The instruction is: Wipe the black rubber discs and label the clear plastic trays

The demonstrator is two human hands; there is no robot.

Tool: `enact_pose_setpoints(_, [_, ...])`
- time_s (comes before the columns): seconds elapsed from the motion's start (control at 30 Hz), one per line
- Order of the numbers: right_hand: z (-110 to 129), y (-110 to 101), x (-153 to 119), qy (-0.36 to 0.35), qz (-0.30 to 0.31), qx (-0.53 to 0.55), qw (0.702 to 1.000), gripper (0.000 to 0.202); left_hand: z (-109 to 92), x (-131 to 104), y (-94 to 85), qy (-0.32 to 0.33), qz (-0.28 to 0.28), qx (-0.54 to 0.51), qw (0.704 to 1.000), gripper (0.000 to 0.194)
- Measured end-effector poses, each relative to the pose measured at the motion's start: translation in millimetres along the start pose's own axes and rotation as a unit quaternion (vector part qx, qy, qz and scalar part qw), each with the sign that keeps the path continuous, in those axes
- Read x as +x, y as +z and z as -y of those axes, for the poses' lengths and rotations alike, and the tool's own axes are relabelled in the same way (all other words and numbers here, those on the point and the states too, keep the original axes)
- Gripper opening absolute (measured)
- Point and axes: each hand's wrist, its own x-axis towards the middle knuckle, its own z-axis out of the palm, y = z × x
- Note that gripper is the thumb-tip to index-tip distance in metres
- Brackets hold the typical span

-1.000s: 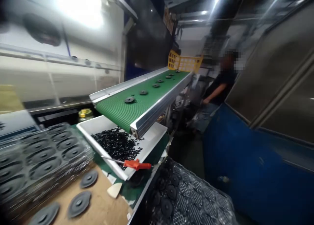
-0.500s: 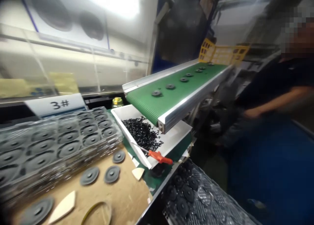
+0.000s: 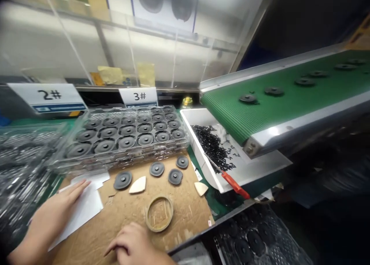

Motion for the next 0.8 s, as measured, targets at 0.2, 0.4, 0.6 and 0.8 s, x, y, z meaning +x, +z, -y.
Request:
enact_pose_setpoints(0.2, [11.5, -11.4, -0.9, 0.030, 0.001, 0.043, 0.999, 0.028, -6.8, 9.5, 7.0, -0.019, 0.051, 0.054, 0.997, 0.039])
enact_pose_setpoints(0.4, [19.8, -19.4, 1.3, 0.039, 0.006, 0.068, 0.997, 0.029, -4.7, 13.6, 5.2, -0.016, 0.086, 0.061, 0.994, 0.038])
enact_pose_setpoints(0.6, [20.2, -19.1, 2.2, 0.045, 0.013, 0.072, 0.996, 0.028, -11.7, 15.7, -2.0, -0.030, 0.115, 0.066, 0.991, 0.034])
enact_pose_setpoints(0.8, [21.2, -20.1, 2.9, 0.040, 0.017, 0.074, 0.996, 0.027, -13.9, 21.3, -4.7, -0.009, 0.135, 0.065, 0.989, 0.041])
